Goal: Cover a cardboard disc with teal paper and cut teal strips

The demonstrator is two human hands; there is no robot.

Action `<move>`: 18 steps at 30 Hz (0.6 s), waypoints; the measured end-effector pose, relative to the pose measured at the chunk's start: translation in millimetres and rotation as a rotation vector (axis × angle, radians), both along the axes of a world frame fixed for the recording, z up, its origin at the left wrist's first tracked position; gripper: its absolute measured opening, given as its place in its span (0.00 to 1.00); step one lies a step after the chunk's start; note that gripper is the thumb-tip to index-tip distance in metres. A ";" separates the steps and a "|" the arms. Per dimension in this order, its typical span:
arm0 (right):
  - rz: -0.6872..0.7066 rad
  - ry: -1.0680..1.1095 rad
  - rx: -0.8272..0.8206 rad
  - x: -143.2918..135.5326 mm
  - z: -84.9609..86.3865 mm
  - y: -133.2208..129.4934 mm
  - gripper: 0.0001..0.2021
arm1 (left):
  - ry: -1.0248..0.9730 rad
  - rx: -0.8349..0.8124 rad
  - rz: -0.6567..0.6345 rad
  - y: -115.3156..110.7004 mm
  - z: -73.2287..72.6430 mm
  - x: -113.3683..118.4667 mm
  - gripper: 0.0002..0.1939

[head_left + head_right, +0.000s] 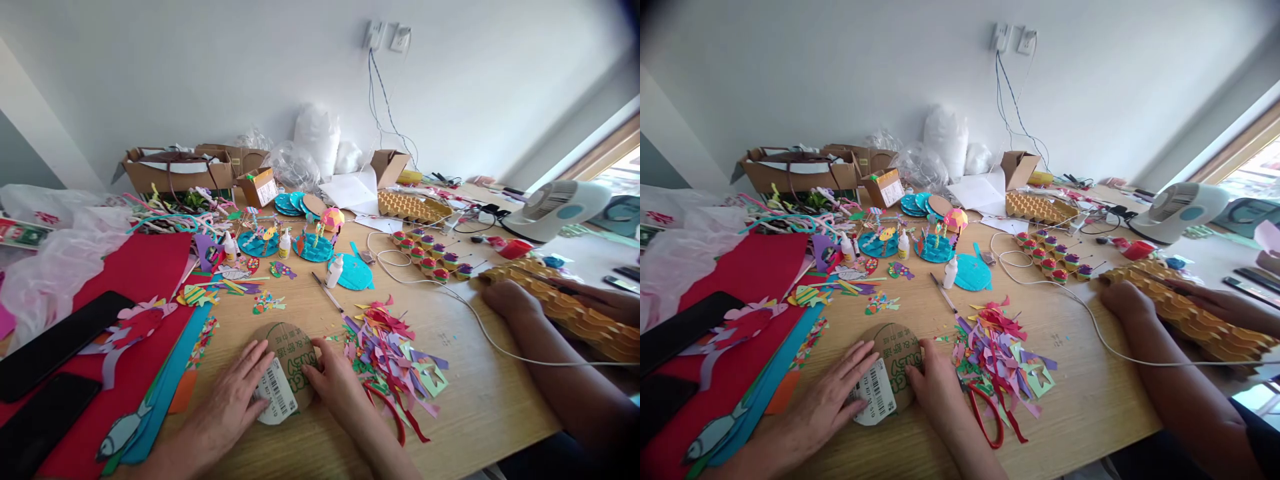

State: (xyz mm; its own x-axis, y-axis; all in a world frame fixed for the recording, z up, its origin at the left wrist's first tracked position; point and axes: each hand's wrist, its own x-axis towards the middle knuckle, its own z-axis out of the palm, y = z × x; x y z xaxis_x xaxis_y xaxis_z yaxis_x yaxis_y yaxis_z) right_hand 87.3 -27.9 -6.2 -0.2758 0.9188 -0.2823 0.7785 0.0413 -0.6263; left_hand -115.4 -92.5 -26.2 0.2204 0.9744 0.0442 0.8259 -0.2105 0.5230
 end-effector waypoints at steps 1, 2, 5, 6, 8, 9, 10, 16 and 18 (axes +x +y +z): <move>0.039 -0.129 0.043 0.9 5.1 -0.2 0.17 | 0.078 0.004 -0.035 -2.0 -1.4 1.8 0.29; 0.070 -0.236 0.074 1.5 10.8 -0.5 0.15 | 0.134 0.013 -0.058 -3.3 -3.0 3.0 0.29; 0.183 -0.313 0.159 -0.6 27.0 -2.2 0.14 | 0.224 0.049 -0.089 -3.3 -8.2 3.4 0.27; 0.254 -0.263 0.193 -2.6 30.4 -3.0 0.15 | 0.243 0.058 -0.092 -2.8 -9.7 2.9 0.27; 0.405 -0.168 0.231 -7.7 32.6 -4.7 0.18 | 0.269 0.072 -0.097 -1.9 -12.6 2.1 0.26; 0.465 -0.146 0.231 -10.2 31.6 -5.4 0.19 | 0.274 0.080 -0.099 -1.8 -13.9 1.7 0.26; 0.506 -0.144 0.227 -12.4 29.6 -5.9 0.19 | 0.270 0.088 -0.103 -1.8 -15.3 1.3 0.27; 0.565 -0.262 0.246 -18.3 12.9 -5.8 0.17 | 0.231 0.093 -0.117 -1.9 -23.1 -0.6 0.31; 0.572 -0.296 0.268 -19.6 10.9 -5.5 0.16 | 0.232 0.084 -0.117 -0.9 -24.0 -0.1 0.31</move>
